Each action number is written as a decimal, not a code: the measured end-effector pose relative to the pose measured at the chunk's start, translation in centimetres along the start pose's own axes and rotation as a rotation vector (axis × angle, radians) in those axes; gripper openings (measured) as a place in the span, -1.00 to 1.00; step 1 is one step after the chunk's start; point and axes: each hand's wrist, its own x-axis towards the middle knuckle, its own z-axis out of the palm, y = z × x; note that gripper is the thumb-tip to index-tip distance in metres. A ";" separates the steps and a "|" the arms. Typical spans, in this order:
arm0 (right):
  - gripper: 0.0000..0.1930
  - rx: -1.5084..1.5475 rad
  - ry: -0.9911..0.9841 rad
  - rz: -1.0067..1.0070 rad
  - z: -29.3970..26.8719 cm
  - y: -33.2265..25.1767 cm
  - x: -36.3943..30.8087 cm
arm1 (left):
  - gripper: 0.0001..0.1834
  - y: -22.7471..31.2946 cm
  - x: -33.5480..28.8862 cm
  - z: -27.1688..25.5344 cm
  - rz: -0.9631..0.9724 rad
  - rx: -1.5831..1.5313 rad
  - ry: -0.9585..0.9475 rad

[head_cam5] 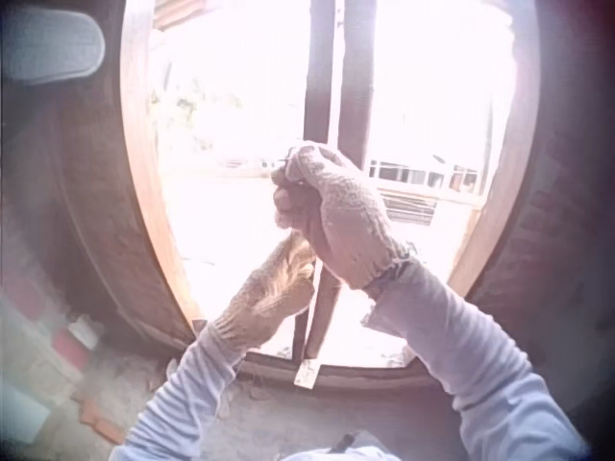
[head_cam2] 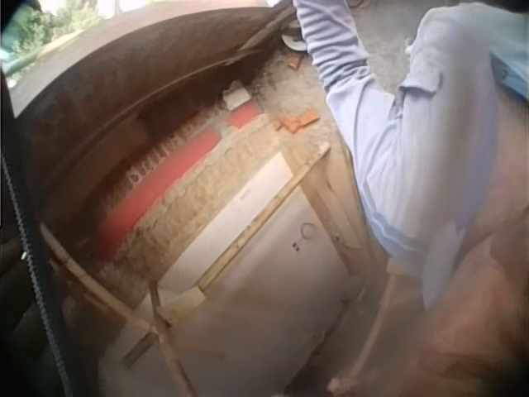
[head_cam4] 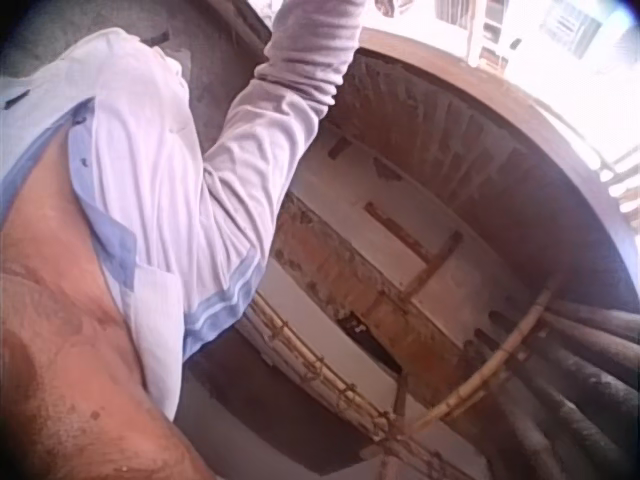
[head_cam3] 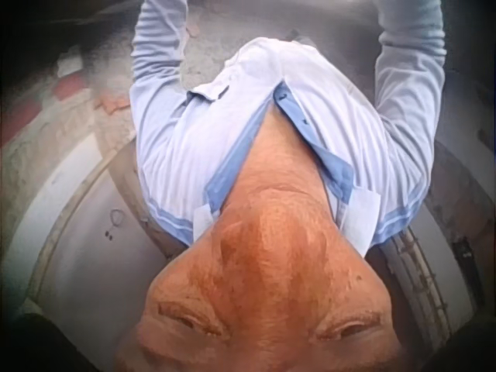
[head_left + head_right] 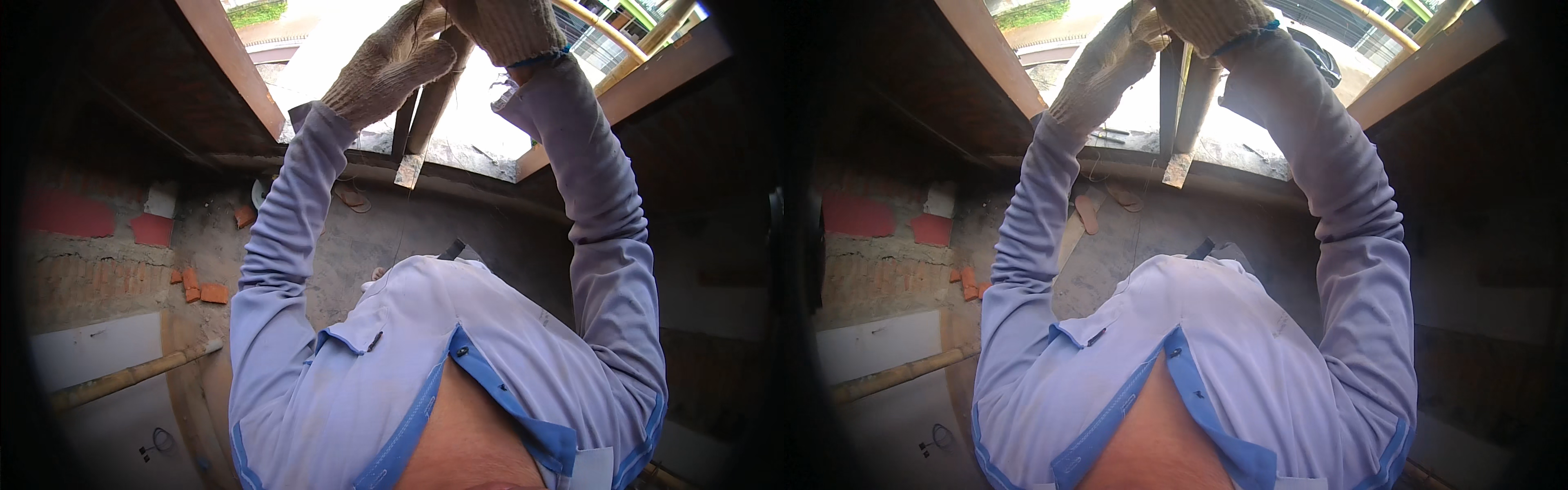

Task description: The person secures bamboo poles to a metal frame using wire and pliers. They climb the structure, position the poles, wrap wire around joints, and tighten the connections with pliers.

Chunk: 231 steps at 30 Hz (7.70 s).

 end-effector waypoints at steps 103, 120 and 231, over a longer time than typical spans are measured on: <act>-0.64 -1.112 -0.748 -0.155 -10.2 8.8 -15.2 | -0.74 -8.1 0.8 -6.6 0.114 -0.921 0.430; -0.89 -0.929 -0.909 -0.186 -9.9 9.2 -13.1 | -0.82 -4.5 -0.3 -2.6 -0.138 -0.258 1.080; -0.33 -0.828 -0.029 0.571 -12.7 12.5 -23.9 | -0.81 0.6 -4.8 -8.8 0.189 -0.323 1.355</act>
